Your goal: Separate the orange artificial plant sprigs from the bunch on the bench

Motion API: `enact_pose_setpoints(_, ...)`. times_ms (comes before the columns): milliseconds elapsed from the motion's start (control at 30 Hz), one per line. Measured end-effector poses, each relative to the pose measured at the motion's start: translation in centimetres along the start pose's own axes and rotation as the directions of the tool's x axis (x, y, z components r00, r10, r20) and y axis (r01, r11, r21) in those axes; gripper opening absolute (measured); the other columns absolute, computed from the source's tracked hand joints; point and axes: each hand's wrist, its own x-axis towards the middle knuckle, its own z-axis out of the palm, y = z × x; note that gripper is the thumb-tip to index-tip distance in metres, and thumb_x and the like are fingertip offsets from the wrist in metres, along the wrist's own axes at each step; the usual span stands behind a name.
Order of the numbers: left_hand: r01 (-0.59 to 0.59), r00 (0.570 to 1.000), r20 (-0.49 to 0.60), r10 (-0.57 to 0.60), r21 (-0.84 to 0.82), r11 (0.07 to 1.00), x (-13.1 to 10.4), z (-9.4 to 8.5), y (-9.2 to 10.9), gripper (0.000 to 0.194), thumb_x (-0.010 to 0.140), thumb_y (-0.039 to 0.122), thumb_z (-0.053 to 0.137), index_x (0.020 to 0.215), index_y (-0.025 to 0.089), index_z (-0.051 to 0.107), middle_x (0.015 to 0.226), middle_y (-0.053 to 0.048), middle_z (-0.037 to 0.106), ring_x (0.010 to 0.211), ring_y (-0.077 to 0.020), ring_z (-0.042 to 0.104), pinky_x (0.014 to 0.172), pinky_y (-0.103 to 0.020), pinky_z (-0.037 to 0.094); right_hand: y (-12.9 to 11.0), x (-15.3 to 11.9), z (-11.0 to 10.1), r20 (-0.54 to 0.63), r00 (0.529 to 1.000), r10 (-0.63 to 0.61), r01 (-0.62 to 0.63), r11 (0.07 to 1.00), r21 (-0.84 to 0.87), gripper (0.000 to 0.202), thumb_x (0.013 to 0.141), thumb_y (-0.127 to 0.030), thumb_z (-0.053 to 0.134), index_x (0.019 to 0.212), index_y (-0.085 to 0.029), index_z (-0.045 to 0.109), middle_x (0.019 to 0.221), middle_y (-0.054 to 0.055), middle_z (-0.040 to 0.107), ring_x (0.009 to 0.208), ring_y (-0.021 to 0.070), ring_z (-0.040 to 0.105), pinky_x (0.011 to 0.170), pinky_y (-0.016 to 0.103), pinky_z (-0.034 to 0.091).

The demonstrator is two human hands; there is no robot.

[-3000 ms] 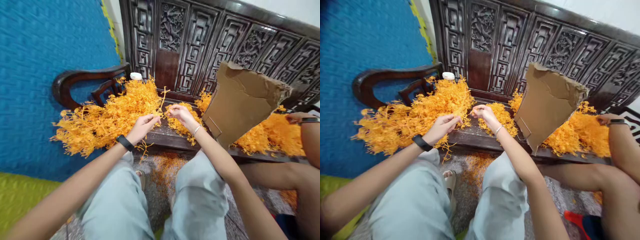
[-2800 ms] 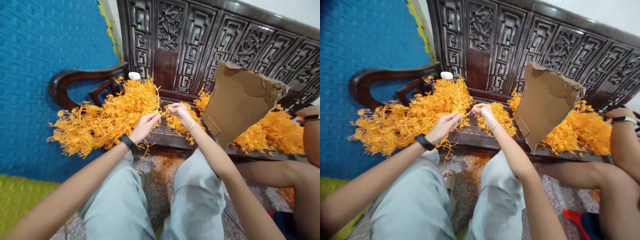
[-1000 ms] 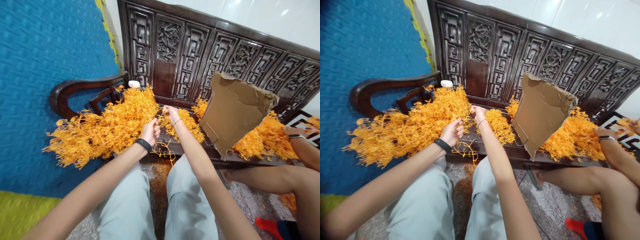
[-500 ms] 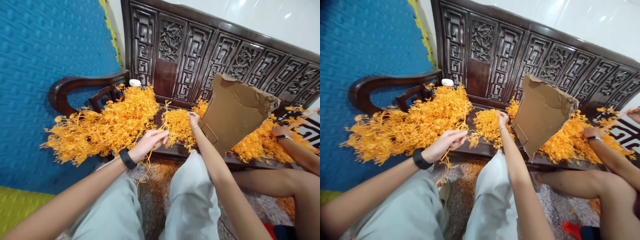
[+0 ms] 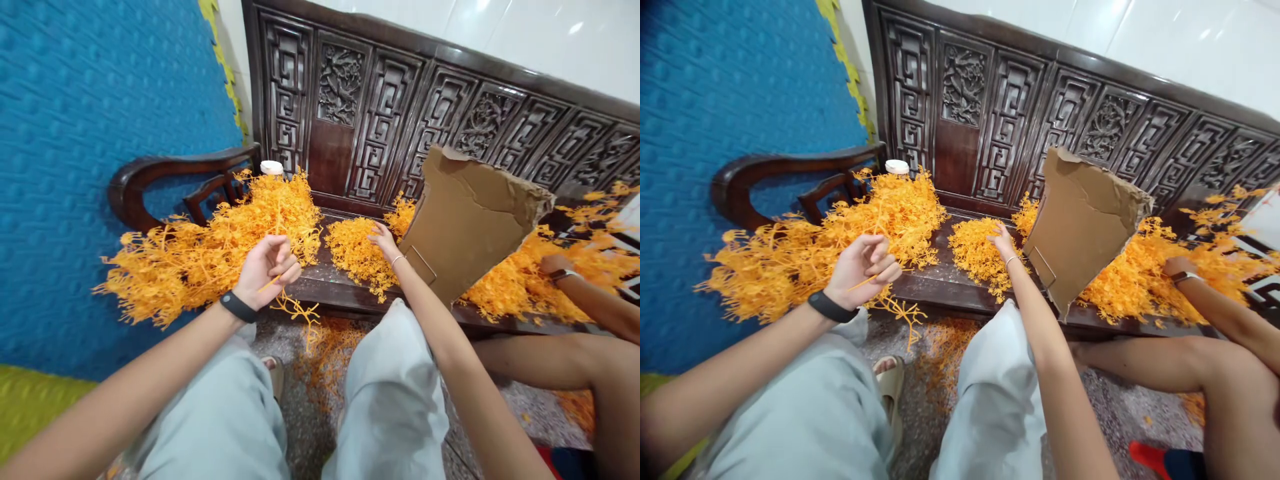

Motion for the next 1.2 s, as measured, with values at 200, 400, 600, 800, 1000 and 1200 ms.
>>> enact_pose_setpoints(200, 0.019, 1.0, -0.003, -0.019, 0.012, 1.0, 0.0, 0.0, -0.2, 0.043, 0.079, 0.032, 0.042, 0.041, 0.018, 0.029, 0.029, 0.006, 0.017, 0.026, -0.0056, 0.02, 0.035, -0.021, 0.023, -1.1, -1.1, 2.0, 0.244, 0.969, -0.03, 0.052, 0.995, -0.083, 0.019, 0.058, -0.003, 0.063, 0.075, -0.012, 0.065, 0.082, 0.005, 0.067, 0.078, 0.0115, 0.059, 0.086, 0.031, 0.044)
enact_pose_setpoints(400, 0.015, 0.999, 0.033, -0.015, 0.01, 1.0, 0.0, 0.0, -0.3, 0.041, 0.079, 0.03, 0.04, 0.042, 0.018, 0.028, 0.03, 0.006, 0.015, 0.026, -0.0058, 0.02, 0.035, -0.021, 0.022, -1.0, -1.4, 1.4, 0.141, 0.99, 0.002, 0.019, 0.989, -0.145, 0.013, 0.06, -0.006, 0.066, 0.072, -0.011, 0.065, 0.083, 0.005, 0.067, 0.075, 0.0112, 0.058, 0.08, 0.03, 0.045)
enact_pose_setpoints(600, 0.033, 0.998, 0.056, -0.034, 0.009, 0.999, 0.0, 0.2, -0.5, 0.043, 0.08, 0.03, 0.037, 0.041, 0.018, 0.026, 0.03, 0.006, 0.013, 0.025, -0.0056, 0.02, 0.035, -0.021, 0.022, -4.6, -5.5, 2.3, 0.579, 0.815, -0.038, 0.055, 0.998, -0.011, 0.021, 0.075, -0.027, 0.059, 0.092, -0.014, 0.065, 0.098, 0.008, 0.065, 0.084, 0.0128, 0.061, 0.068, 0.022, 0.047)
enact_pose_setpoints(800, 0.011, 0.996, 0.086, -0.009, -0.019, 1.0, 0.5, 0.1, -0.6, 0.043, 0.081, 0.029, 0.037, 0.041, 0.018, 0.027, 0.03, 0.005, 0.015, 0.026, -0.0063, 0.022, 0.035, -0.021, 0.023, -8.3, -11.9, 5.7, 0.802, 0.593, -0.07, 0.11, 0.994, 0.005, 0.028, 0.062, -0.019, 0.071, 0.089, -0.015, 0.063, 0.079, 0.001, 0.065, 0.073, 0.0104, 0.061, 0.069, 0.022, 0.048)
enact_pose_setpoints(1000, -0.037, 0.994, 0.103, 0.039, -0.024, 0.999, 0.6, -0.1, -0.4, 0.043, 0.082, 0.028, 0.036, 0.041, 0.018, 0.029, 0.03, 0.005, 0.017, 0.026, -0.0067, 0.023, 0.035, -0.021, 0.026, -7.9, -10.8, 5.0, 0.709, 0.686, -0.164, 0.17, 0.983, 0.063, 0.022, 0.066, -0.024, 0.068, 0.085, -0.014, 0.063, 0.072, 0.0, 0.064, 0.067, 0.0105, 0.06, 0.07, 0.026, 0.049)
enact_pose_setpoints(1200, -0.085, 0.99, 0.116, 0.084, 0.006, 0.996, 1.0, -0.9, -0.1, 0.044, 0.083, 0.025, 0.034, 0.039, 0.017, 0.035, 0.029, 0.004, 0.018, 0.026, -0.0077, 0.023, 0.034, -0.021, 0.024, -7.2, -9.2, 3.8, 0.557, 0.795, -0.24, 0.216, 0.97, 0.11, 0.02, 0.066, -0.025, 0.067, 0.084, -0.016, 0.066, 0.078, 0.001, 0.065, 0.071, 0.0095, 0.058, 0.074, 0.026, 0.046)
